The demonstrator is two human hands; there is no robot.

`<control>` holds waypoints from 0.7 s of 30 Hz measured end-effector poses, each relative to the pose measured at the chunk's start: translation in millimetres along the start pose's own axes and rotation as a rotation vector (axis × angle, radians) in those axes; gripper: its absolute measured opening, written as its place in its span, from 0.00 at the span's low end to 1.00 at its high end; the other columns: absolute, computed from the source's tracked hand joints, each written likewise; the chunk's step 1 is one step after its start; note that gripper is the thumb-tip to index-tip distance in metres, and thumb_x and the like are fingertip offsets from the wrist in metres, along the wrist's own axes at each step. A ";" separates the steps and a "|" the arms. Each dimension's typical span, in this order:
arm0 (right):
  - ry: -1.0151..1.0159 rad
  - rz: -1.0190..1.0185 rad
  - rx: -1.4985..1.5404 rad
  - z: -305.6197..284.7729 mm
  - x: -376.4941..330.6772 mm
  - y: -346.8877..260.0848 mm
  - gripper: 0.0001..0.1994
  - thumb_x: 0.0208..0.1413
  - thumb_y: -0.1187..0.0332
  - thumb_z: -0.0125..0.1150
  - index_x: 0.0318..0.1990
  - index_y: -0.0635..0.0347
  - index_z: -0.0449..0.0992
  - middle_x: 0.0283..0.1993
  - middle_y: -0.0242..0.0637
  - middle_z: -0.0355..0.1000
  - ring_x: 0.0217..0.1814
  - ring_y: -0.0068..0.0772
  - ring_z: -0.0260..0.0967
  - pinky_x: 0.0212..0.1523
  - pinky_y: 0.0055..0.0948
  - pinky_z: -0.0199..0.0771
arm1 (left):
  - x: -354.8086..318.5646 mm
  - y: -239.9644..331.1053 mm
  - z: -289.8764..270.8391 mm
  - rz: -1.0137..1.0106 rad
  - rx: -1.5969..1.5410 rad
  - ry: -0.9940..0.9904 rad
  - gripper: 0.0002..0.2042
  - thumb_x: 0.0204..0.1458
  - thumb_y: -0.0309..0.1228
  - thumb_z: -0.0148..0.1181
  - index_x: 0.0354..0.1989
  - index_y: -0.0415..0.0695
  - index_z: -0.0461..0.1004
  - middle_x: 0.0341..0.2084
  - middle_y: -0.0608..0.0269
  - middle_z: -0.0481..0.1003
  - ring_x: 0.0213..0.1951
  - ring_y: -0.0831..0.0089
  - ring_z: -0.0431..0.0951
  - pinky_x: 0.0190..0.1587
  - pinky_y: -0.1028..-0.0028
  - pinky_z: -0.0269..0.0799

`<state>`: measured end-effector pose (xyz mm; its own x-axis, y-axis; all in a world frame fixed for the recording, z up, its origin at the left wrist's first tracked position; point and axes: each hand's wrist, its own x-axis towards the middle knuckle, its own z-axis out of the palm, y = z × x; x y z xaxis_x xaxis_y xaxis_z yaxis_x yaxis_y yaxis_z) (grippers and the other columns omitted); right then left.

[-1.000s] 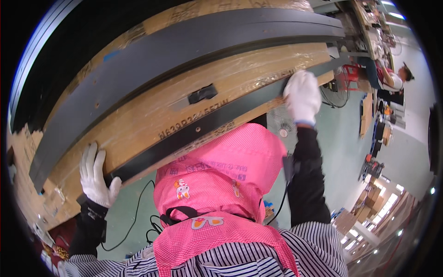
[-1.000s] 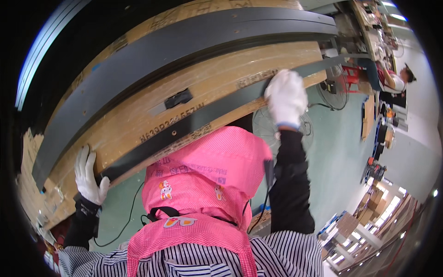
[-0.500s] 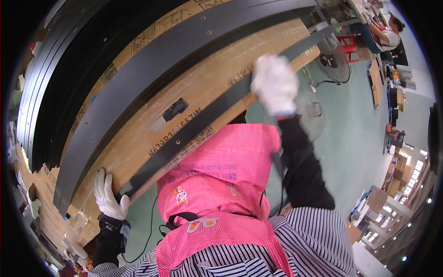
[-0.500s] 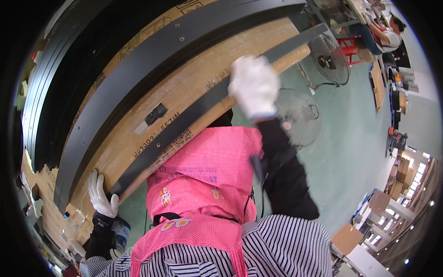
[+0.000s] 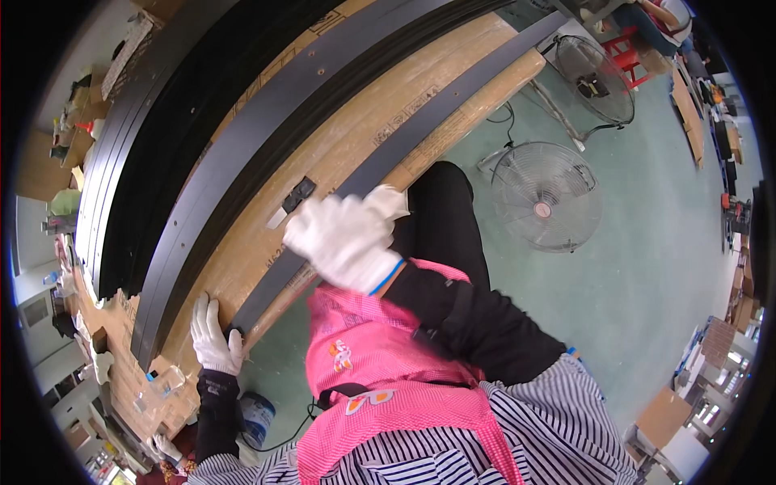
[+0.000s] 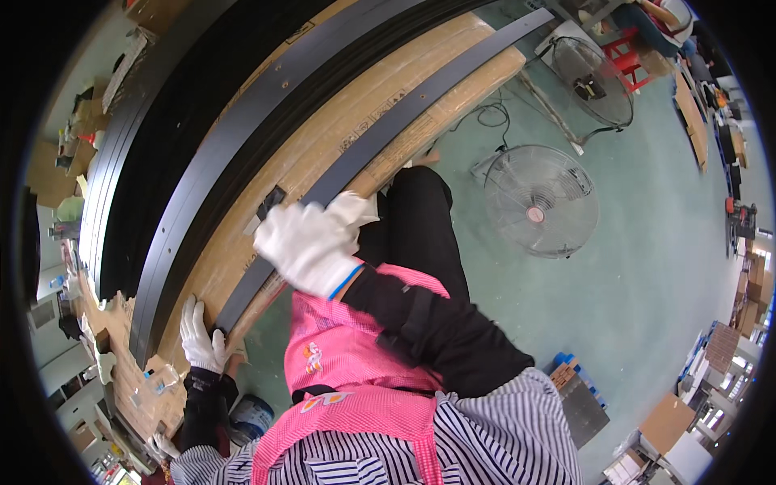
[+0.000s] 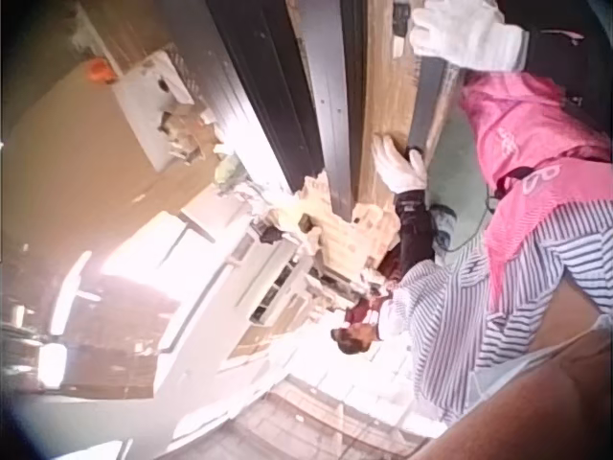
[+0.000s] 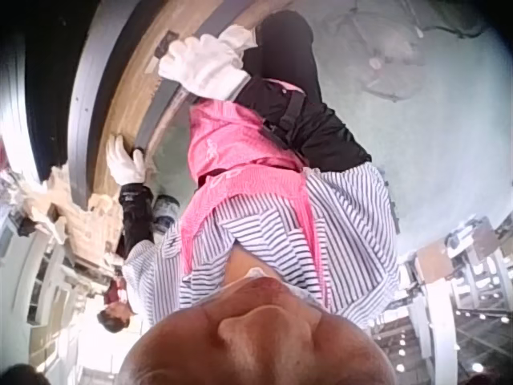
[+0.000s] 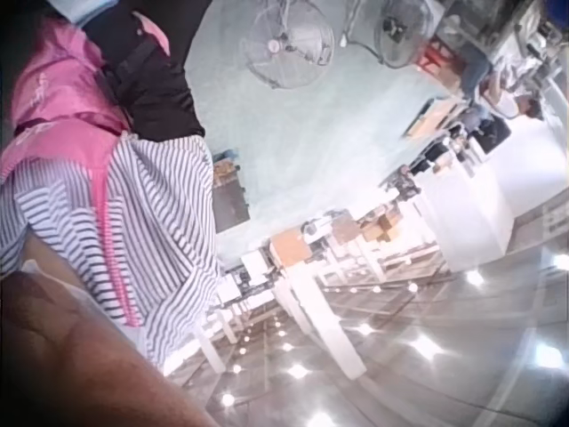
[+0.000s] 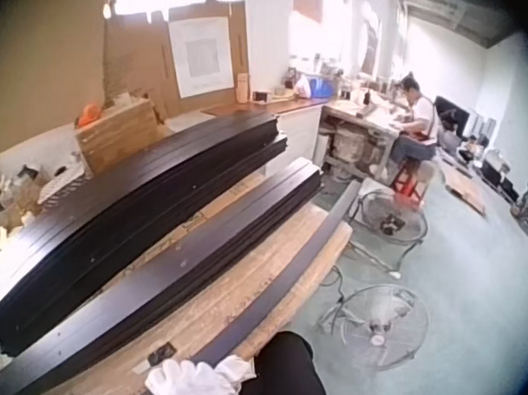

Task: Wiping and inspecting long black furniture components at a manufacturing workstation.

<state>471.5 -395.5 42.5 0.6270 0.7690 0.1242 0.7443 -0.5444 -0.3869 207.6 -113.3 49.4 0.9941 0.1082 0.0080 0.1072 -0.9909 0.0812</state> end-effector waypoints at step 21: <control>0.030 0.133 -0.136 -71.8 -22.3 84.7 0.06 0.59 0.59 0.59 0.38 0.45 0.81 0.36 0.36 0.75 0.36 0.42 0.80 0.40 0.53 0.79 | 33.1 62.1 26.5 0.128 -0.118 0.163 0.29 0.62 0.56 0.61 0.48 0.37 0.72 0.38 0.45 0.73 0.39 0.43 0.74 0.43 0.50 0.71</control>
<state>537.0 -482.8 72.6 0.7270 0.6781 0.1078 0.6773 -0.6825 -0.2749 247.6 -173.3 28.3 0.9825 0.0031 0.1861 -0.0318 -0.9823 0.1847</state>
